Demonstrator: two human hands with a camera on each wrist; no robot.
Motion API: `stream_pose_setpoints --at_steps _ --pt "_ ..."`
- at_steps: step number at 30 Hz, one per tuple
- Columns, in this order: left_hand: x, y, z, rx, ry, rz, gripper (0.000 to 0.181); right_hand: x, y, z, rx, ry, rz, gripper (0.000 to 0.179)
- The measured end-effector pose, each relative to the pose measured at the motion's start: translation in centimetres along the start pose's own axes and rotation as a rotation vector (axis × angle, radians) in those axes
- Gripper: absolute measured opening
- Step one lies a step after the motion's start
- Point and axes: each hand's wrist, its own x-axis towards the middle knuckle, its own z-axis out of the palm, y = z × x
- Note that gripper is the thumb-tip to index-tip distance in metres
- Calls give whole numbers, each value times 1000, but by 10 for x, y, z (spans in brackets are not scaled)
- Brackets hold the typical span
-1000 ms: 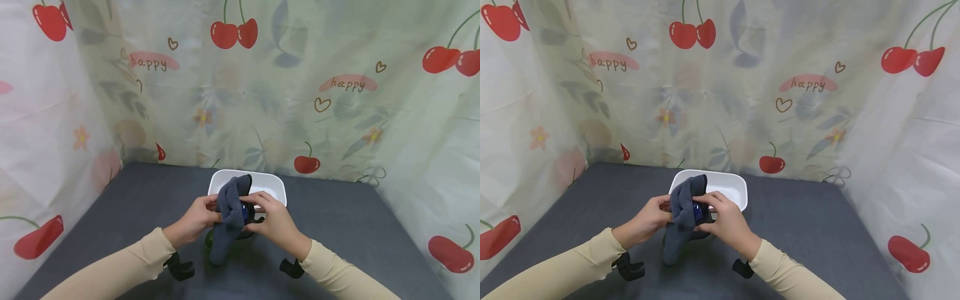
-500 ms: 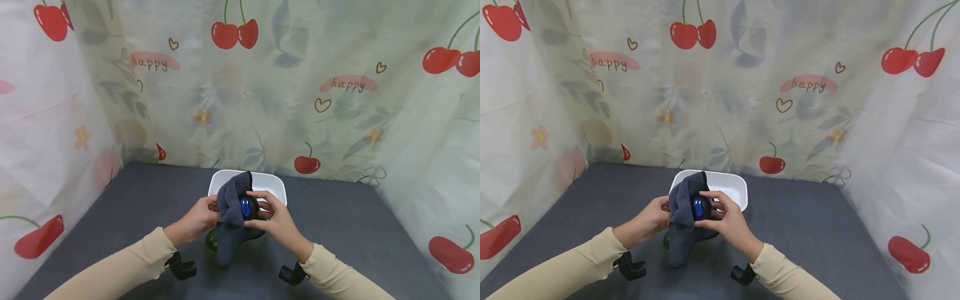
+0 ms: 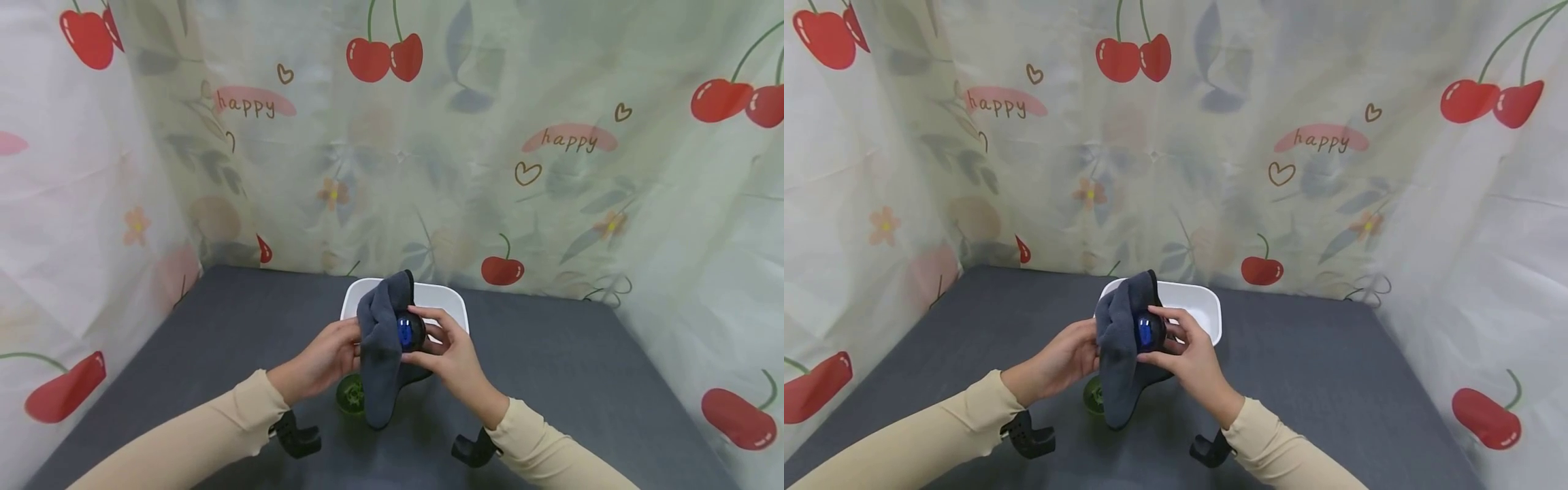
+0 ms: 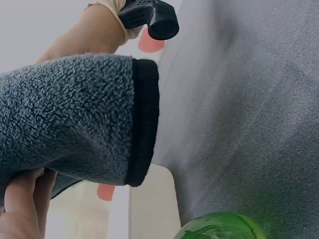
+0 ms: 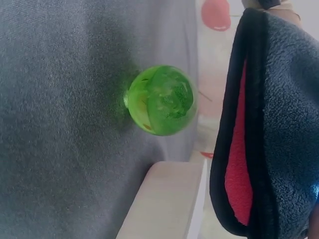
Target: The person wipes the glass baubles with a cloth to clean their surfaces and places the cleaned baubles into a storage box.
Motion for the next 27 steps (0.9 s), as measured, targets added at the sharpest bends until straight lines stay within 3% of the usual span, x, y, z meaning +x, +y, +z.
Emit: stream_pose_setpoints --at_steps 4,7,13,15,18,23,25,27 --pt "2 -2 -2 -3 16 -12 56 0 1 0 15 -26 -23 66" --pt "5 -3 -2 14 52 -22 60 0 1 -1 -46 -42 -37 64" --pt "6 -6 -3 92 109 -13 64 5 -8 -3 -531 -34 -141 67" --pt "6 -7 -4 99 126 -10 64 8 -11 -5 -619 -54 -176 70" --pt "6 -9 -4 95 147 -2 58 8 -14 -7 -554 -82 -128 70" --pt "6 -11 -2 61 164 32 55 7 -15 -8 -176 -49 42 66" --pt "6 -11 -2 58 141 45 60 6 -15 -7 -188 -42 46 65" --pt "7 -12 -1 61 120 46 65 6 -14 -5 -317 -49 -6 64"
